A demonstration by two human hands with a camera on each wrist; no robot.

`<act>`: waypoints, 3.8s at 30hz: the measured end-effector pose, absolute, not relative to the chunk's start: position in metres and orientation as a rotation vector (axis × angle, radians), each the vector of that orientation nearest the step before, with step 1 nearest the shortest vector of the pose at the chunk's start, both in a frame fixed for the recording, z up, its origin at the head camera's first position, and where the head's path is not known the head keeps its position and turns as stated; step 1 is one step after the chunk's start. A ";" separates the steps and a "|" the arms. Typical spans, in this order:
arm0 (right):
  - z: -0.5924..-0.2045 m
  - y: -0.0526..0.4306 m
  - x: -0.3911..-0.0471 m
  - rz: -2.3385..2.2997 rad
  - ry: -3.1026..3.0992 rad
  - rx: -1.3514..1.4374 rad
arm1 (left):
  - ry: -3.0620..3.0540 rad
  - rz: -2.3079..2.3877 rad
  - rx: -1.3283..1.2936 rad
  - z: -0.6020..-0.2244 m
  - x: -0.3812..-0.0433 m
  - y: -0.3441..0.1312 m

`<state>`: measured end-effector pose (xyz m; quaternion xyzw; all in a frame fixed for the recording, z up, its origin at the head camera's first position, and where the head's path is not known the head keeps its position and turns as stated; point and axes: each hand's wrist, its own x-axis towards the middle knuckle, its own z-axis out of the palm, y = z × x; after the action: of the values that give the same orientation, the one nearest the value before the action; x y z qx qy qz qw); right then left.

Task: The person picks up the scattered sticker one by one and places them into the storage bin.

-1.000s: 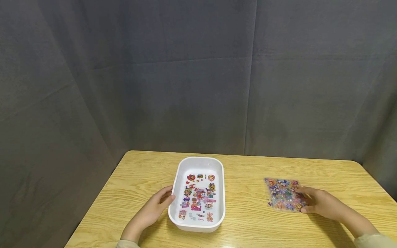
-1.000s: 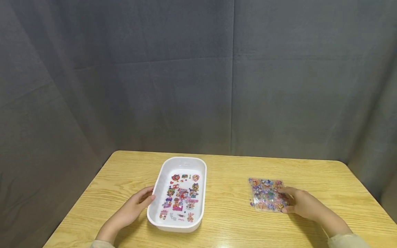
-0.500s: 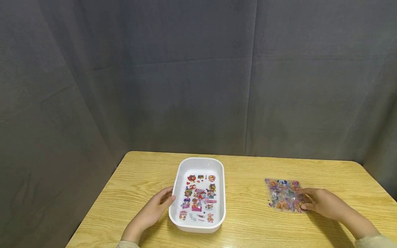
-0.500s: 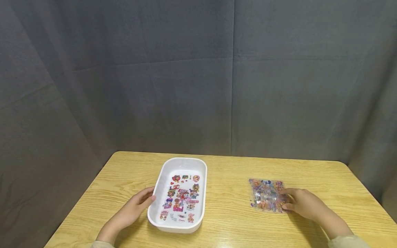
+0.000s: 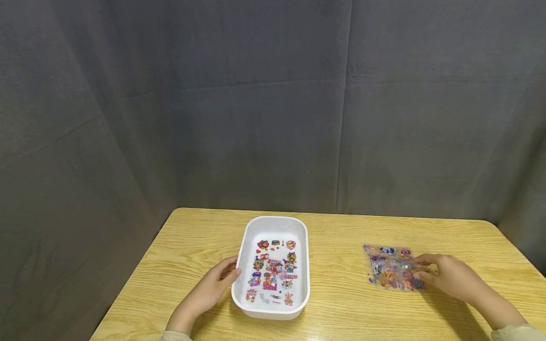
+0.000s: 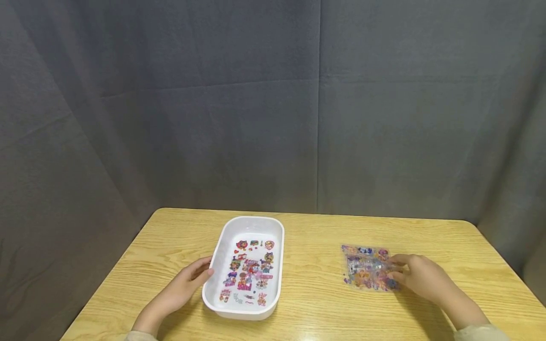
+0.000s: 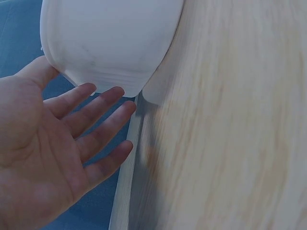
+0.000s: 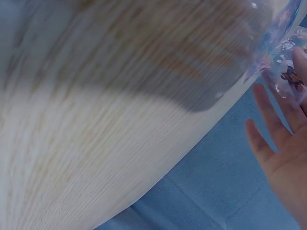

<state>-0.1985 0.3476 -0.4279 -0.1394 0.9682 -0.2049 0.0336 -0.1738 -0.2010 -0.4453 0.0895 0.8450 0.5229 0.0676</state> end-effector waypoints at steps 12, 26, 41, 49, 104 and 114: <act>-0.424 0.339 -0.194 -0.541 3.163 -0.468 | 2.555 1.557 0.294 -0.447 -0.176 -0.202; -0.417 0.321 -0.186 -0.527 3.221 -0.498 | 2.555 1.543 0.292 -0.448 -0.177 -0.203; -0.409 0.298 -0.181 -0.554 3.266 -0.689 | 2.548 1.566 0.288 -0.448 -0.176 -0.201; -0.405 0.283 -0.179 -0.604 3.291 -0.805 | 2.548 1.577 0.272 -0.446 -0.174 -0.200; -0.377 0.163 -0.174 -0.598 3.320 -1.228 | 2.554 1.587 0.292 -0.448 -0.176 -0.201; -0.379 0.150 -0.177 -0.631 3.255 -1.246 | 2.571 1.587 0.303 -0.448 -0.175 -0.200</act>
<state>-0.1766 0.1497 -0.3787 -0.3447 0.9006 -0.1746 -0.1989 -0.1754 -0.2004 -0.4478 0.0997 0.8456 0.5218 0.0526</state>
